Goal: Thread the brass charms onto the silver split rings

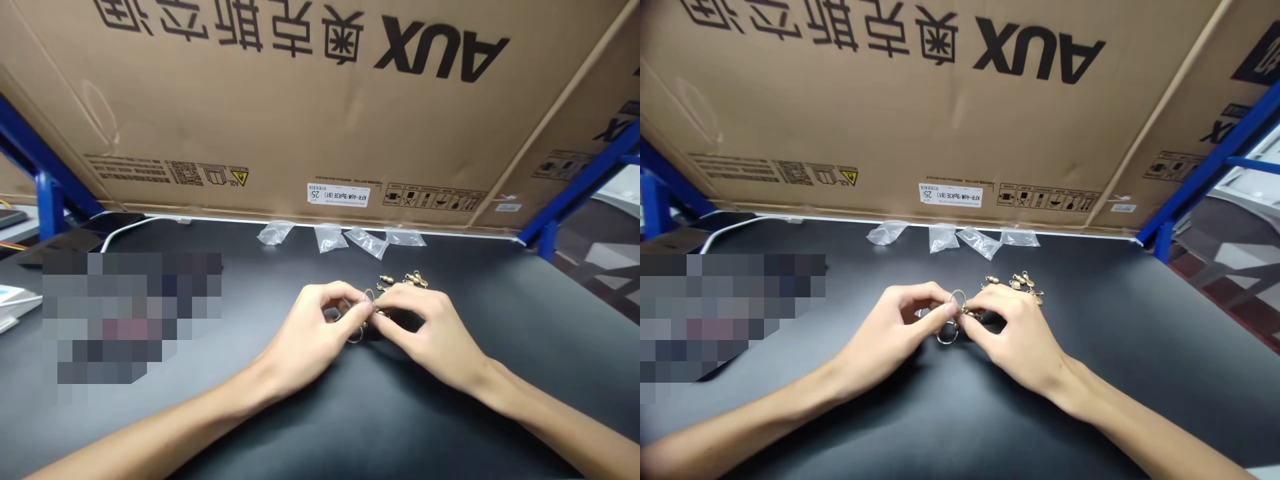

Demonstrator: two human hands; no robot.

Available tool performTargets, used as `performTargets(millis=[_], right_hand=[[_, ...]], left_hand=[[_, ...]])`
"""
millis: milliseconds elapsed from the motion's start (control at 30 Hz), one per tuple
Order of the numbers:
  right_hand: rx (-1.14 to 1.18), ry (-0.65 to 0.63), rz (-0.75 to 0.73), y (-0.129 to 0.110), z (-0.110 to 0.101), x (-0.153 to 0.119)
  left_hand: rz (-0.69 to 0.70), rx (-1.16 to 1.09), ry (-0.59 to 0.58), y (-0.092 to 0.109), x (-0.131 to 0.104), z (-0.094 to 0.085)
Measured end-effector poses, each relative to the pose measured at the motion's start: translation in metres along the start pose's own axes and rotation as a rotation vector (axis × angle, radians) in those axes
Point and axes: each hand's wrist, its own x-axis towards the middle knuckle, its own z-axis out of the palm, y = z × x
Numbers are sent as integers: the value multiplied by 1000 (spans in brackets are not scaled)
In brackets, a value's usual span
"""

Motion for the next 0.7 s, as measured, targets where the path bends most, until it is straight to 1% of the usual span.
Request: performTargets(millis=[100, 167, 233, 400, 467, 533, 700], right_hand=[[-61, 19, -44, 1, -1, 0], [-104, 42, -67, 1, -2, 1], [-143, 58, -94, 2, -3, 1], [-187, 50, -147, 6, -5, -1], [-202, 44, -147, 7, -5, -1], [-212, 43, -158, 7, -5, -1], [-234, 38, -189, 6, -4, 0]], left_hand=[[-66, -108, -49, 1, 3, -3], [-124, -154, -84, 1, 5, -6], [-149, -178, -115, 2, 6, -9], [-181, -159, -96, 1, 7, -12], [-201, -182, -117, 1, 6, -11], [-195, -202, -146, 2, 6, -11], [-153, -222, -167, 3, 6, -12]])
